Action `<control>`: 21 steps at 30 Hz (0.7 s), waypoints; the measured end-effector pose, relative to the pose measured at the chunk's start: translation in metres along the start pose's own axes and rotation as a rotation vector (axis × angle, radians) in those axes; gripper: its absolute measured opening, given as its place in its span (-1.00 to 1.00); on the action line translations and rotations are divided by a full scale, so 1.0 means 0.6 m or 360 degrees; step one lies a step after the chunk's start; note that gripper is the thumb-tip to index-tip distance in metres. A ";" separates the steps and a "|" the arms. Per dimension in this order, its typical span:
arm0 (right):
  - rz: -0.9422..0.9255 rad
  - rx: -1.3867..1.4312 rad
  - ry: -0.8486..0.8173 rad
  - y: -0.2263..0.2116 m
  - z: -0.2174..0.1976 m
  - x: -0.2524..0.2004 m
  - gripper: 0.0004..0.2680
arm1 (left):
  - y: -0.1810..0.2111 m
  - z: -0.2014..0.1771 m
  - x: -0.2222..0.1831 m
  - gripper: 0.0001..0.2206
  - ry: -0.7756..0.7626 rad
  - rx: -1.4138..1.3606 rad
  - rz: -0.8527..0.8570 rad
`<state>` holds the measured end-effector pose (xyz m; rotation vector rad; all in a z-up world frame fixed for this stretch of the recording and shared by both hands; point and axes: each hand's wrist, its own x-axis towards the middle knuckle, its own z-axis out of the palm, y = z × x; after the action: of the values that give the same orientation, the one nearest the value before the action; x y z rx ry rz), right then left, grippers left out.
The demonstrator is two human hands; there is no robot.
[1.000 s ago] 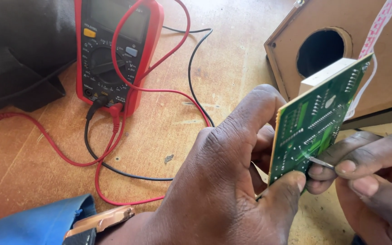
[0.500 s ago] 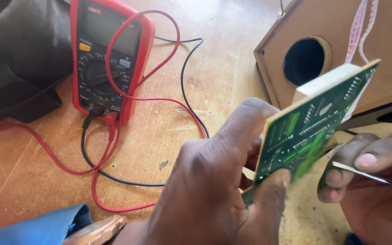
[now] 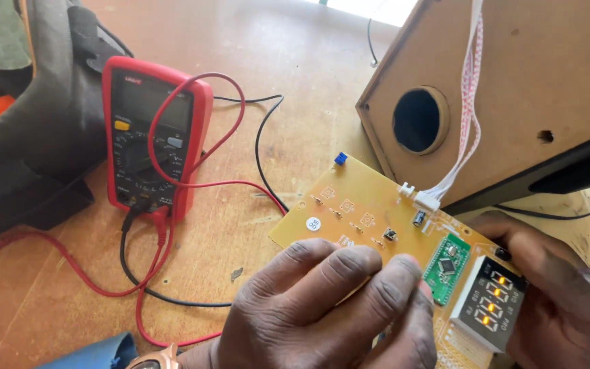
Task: Testing and repairing a circuit board using a multimeter and a soldering iron on a workbench.
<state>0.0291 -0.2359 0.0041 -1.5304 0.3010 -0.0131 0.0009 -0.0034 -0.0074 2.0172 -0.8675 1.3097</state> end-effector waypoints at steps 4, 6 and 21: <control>-0.0092 0.0174 -0.0528 0.025 -0.041 0.019 -0.73 | -0.001 0.005 0.001 -0.83 0.0029 0.0117 -0.0031; -0.0096 0.0130 -0.0475 0.022 -0.041 0.019 -0.72 | -0.001 0.002 0.003 -0.83 -0.0013 0.0105 -0.0058; -0.0079 0.0052 -0.0424 0.025 -0.044 0.020 -0.67 | -0.004 -0.002 0.008 -0.75 -0.0169 -0.0452 -0.0319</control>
<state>0.0329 -0.2634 -0.0132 -1.4869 0.0505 0.1450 0.0035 -0.0024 -0.0027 1.9046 -0.8234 0.9215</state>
